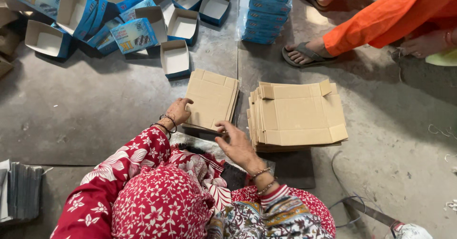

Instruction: The person sits on the floor and repeatedly folds flat cardboard pieces into small box shapes by hand. They pick up each piece, fold the flaps, and place the finished box onto a growing stack.

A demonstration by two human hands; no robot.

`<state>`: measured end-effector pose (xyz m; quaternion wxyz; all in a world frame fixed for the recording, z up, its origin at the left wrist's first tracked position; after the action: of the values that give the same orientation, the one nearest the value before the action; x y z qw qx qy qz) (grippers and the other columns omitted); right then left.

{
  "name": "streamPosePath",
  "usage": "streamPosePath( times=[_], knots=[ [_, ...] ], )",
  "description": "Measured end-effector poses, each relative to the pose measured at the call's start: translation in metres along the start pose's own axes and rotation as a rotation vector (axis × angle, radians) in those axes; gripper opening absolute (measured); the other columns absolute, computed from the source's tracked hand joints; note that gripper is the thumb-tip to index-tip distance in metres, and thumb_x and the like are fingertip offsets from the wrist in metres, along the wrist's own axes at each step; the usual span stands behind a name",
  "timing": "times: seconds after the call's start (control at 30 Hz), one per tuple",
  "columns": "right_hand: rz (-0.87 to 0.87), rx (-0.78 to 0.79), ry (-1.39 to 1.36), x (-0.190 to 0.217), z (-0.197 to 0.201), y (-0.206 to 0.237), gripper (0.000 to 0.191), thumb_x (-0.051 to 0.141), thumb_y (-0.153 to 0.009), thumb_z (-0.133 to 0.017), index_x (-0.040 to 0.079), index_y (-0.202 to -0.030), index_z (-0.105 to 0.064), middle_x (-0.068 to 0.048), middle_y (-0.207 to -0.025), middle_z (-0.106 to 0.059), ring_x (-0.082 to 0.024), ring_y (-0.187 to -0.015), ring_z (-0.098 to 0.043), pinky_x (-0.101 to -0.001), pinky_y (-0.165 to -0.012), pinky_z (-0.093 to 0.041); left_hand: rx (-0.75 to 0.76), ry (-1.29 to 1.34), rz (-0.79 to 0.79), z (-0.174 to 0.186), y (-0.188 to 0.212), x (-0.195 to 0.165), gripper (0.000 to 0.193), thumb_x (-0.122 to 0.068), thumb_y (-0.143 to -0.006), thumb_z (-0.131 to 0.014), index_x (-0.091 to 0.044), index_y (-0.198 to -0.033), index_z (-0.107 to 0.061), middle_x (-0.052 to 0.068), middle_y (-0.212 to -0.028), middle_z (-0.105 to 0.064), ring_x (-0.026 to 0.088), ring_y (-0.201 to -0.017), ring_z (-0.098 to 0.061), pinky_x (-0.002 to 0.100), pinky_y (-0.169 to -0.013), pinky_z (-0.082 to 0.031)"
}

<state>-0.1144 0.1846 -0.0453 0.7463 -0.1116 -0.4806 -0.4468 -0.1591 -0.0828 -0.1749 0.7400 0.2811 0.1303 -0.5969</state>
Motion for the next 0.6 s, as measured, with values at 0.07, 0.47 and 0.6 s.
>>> streamPosePath(
  times=[0.07,0.47,0.6],
  knots=[
    [0.023,0.008,0.052,-0.034,-0.027,-0.014,0.058,0.020,-0.090,-0.071,0.012,-0.141,-0.047,-0.017,-0.127,-0.060,-0.030,-0.116,-0.062,-0.0405,-0.100,-0.052,0.019,-0.009,0.015,-0.003,0.000,-0.001,0.055,-0.012,-0.080,-0.066,-0.012,-0.134,-0.061,0.022,-0.132,-0.060,0.039,-0.123,-0.057,0.045,-0.107,-0.046],
    [-0.030,-0.028,-0.023,-0.153,-0.070,-0.070,0.086,0.027,-0.079,-0.079,0.013,-0.153,-0.038,-0.017,-0.153,-0.042,-0.036,-0.139,-0.043,-0.0465,-0.111,-0.041,0.013,-0.014,0.098,-0.019,-0.004,-0.001,0.074,-0.017,-0.074,-0.072,-0.008,-0.144,-0.049,0.025,-0.136,-0.053,0.042,-0.131,-0.046,0.046,-0.112,-0.039],
    [-0.136,-0.039,-0.107,-0.158,-0.069,-0.072,0.088,0.029,-0.075,-0.079,0.015,-0.153,-0.040,-0.016,-0.142,-0.051,-0.029,-0.125,-0.056,-0.0414,-0.103,-0.049,0.022,-0.048,0.133,-0.024,-0.004,0.001,0.072,-0.017,-0.076,-0.072,-0.011,-0.144,-0.050,0.024,-0.135,-0.055,0.041,-0.130,-0.048,0.046,-0.112,-0.040]
  ],
)
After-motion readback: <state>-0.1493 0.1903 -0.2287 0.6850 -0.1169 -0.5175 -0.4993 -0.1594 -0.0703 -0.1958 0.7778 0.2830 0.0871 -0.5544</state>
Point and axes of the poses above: each hand's wrist, its own y-axis away from the middle knuckle, its own z-axis out of the back of the hand, x = y × z, the point moved 3 cm from there along -y, towards the middle knuckle
